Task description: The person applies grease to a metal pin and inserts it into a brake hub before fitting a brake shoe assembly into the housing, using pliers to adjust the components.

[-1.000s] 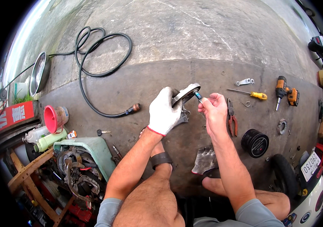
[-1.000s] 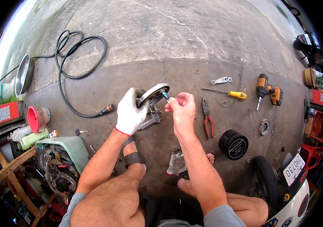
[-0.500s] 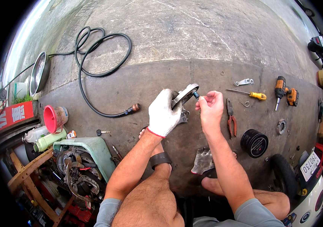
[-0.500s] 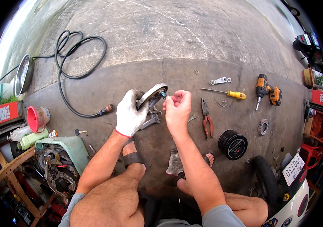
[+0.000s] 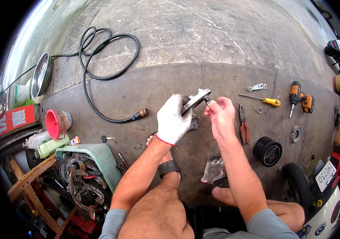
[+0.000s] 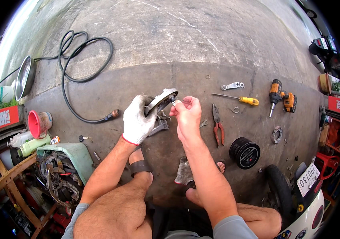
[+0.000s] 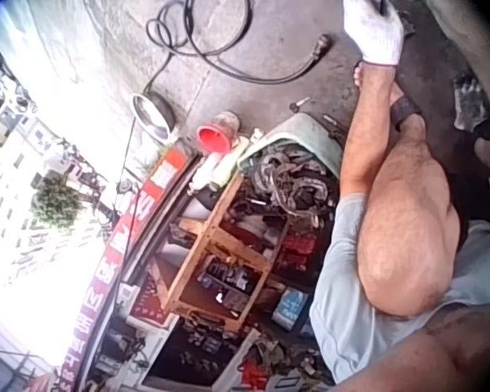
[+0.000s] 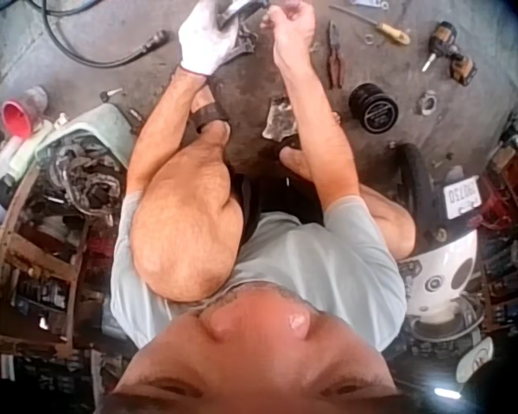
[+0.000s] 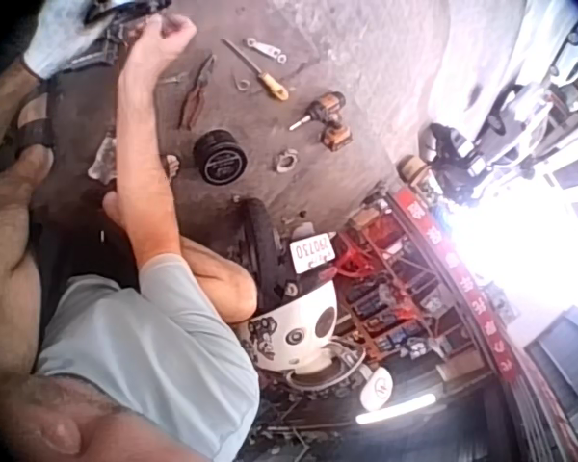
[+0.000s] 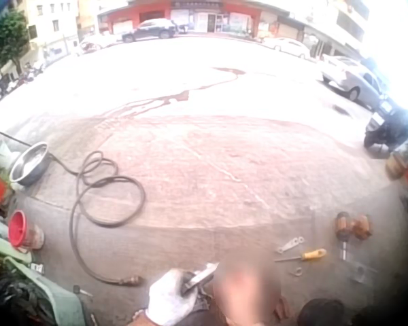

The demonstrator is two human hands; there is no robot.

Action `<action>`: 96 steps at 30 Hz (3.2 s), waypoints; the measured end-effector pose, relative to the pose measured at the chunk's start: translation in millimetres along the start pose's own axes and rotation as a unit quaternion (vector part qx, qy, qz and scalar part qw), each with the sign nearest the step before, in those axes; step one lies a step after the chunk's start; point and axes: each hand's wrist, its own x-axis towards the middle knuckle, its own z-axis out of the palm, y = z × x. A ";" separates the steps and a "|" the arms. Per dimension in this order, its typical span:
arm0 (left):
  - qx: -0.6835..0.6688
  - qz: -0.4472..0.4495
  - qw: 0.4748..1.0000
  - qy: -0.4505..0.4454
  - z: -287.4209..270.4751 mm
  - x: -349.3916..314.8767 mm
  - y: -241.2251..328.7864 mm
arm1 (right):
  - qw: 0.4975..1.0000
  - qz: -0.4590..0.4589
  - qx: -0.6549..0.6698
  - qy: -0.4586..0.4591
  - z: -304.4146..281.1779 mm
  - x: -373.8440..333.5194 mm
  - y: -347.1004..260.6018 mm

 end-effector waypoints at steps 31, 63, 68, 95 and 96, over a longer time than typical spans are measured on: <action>0.006 -0.047 0.998 0.036 -0.2 -2.2 -7.1 | 0.990 0.117 0.080 -0.017 -21.2 -9.5 -16.6; -0.875 -0.361 0.229 -0.229 -1.4 -52.7 -44.1 | 0.955 -0.146 -0.200 -0.160 17.7 -41.6 -39.2; -0.832 -0.408 0.272 -0.260 1.2 -47.0 -43.0 | 0.946 -0.147 -0.239 -0.161 15.0 -38.6 -36.6; -0.610 -0.532 0.555 -0.189 13.9 -51.7 -40.8 | 0.946 -0.171 -0.241 -0.135 17.5 -30.0 -16.1; -0.616 -0.521 0.558 -0.196 13.2 -48.0 -37.0 | 0.926 -0.222 -0.272 -0.136 15.3 -27.7 -12.4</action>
